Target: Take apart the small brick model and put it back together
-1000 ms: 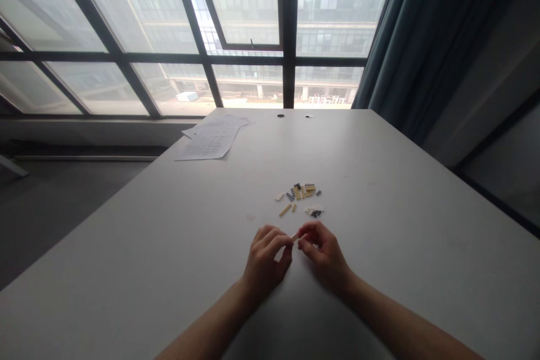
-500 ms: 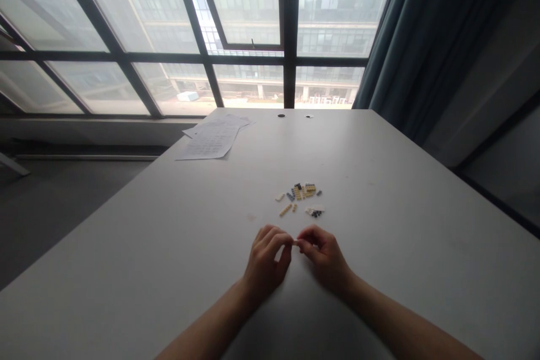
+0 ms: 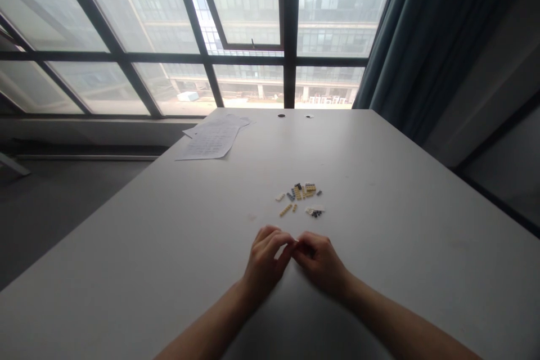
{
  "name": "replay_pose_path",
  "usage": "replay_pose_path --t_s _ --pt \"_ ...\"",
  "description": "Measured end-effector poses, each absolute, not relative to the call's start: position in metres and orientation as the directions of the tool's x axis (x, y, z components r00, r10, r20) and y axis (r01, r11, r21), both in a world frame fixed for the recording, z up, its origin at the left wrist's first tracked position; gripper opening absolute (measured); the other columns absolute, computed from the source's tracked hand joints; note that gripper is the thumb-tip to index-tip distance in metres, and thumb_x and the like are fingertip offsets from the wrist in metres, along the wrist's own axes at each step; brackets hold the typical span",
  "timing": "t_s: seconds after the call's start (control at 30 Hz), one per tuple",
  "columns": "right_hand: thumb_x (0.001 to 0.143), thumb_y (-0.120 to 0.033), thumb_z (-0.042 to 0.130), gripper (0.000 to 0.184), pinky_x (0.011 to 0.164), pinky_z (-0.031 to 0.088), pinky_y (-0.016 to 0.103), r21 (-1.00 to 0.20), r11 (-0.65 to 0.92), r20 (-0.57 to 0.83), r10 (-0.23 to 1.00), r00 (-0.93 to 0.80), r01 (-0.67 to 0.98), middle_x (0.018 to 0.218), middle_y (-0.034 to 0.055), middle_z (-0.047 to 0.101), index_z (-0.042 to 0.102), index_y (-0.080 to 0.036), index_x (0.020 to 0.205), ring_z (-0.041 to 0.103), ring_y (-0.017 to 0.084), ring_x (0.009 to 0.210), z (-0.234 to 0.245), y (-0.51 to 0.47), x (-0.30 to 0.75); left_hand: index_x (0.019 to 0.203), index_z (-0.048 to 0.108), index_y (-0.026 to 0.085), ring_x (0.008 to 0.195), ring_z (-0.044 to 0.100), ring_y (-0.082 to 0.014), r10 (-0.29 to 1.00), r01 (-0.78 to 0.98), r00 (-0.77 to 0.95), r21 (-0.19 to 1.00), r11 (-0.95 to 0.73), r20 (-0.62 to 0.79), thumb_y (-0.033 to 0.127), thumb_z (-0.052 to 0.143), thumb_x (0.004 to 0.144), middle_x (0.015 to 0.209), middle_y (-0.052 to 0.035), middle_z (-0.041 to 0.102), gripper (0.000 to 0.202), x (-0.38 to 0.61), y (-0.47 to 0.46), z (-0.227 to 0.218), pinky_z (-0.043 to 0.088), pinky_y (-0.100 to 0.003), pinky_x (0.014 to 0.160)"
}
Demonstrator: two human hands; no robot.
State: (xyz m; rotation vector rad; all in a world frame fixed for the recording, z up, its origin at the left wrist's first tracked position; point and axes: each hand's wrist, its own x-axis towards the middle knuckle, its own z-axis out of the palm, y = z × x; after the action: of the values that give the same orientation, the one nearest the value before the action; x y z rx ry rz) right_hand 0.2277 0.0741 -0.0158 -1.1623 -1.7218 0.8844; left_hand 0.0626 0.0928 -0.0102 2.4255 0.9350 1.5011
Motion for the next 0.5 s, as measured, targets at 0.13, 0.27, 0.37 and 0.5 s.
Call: replay_pose_path --t_s 0.13,0.27,0.37,0.5 --pt "0.082 -0.023 0.061 0.013 0.056 0.037 0.022 -0.879 0.32 0.26 0.943 -0.208 0.354 0.063 -0.0026 0.056 0.062 -0.017 0.07 0.047 0.011 0.058 -0.015 0.0741 0.228 0.086 0.06 0.019 0.072 0.059 -0.0157 0.56 0.437 0.316 0.406 -0.803 0.766 0.012 0.063 0.083 0.073 -0.0019 0.066 0.009 0.064 0.0925 -0.0069 0.048 -0.03 0.07" --pt "0.082 -0.023 0.061 0.013 0.057 0.038 0.022 -0.877 0.324 0.26 0.941 -0.217 0.356 0.064 -0.0025 0.056 0.063 -0.017 0.07 0.047 0.011 0.059 -0.014 0.0739 0.2278 0.086 0.061 0.019 0.07 0.059 -0.0155 0.563 0.434 0.322 0.41 -0.802 0.761 0.013 0.062 0.084 0.073 -0.0023 0.067 0.007 0.0642 0.0926 -0.0073 0.048 -0.03 0.069" --pt "0.083 -0.023 0.061 0.014 0.057 0.037 0.022 -0.876 0.33 0.266 0.939 -0.219 0.351 0.064 -0.0025 0.056 0.063 -0.017 0.071 0.047 0.011 0.059 -0.0144 0.074 0.2277 0.088 0.062 0.02 0.071 0.059 -0.0157 0.57 0.432 0.321 0.418 -0.799 0.757 0.013 0.062 0.083 0.074 -0.0027 0.067 0.008 0.0637 0.0932 -0.0103 0.048 -0.03 0.069" --pt "0.082 -0.023 0.06 0.014 0.056 0.036 0.022 -0.877 0.331 0.272 0.94 -0.208 0.349 0.063 -0.003 0.055 0.062 -0.017 0.07 0.046 0.011 0.058 -0.016 0.0747 0.2281 0.094 0.063 0.02 0.073 0.058 -0.0162 0.565 0.428 0.331 0.414 -0.804 0.756 0.011 0.064 0.081 0.077 -0.0034 0.068 0.016 0.063 0.0938 -0.0126 0.048 -0.031 0.07"
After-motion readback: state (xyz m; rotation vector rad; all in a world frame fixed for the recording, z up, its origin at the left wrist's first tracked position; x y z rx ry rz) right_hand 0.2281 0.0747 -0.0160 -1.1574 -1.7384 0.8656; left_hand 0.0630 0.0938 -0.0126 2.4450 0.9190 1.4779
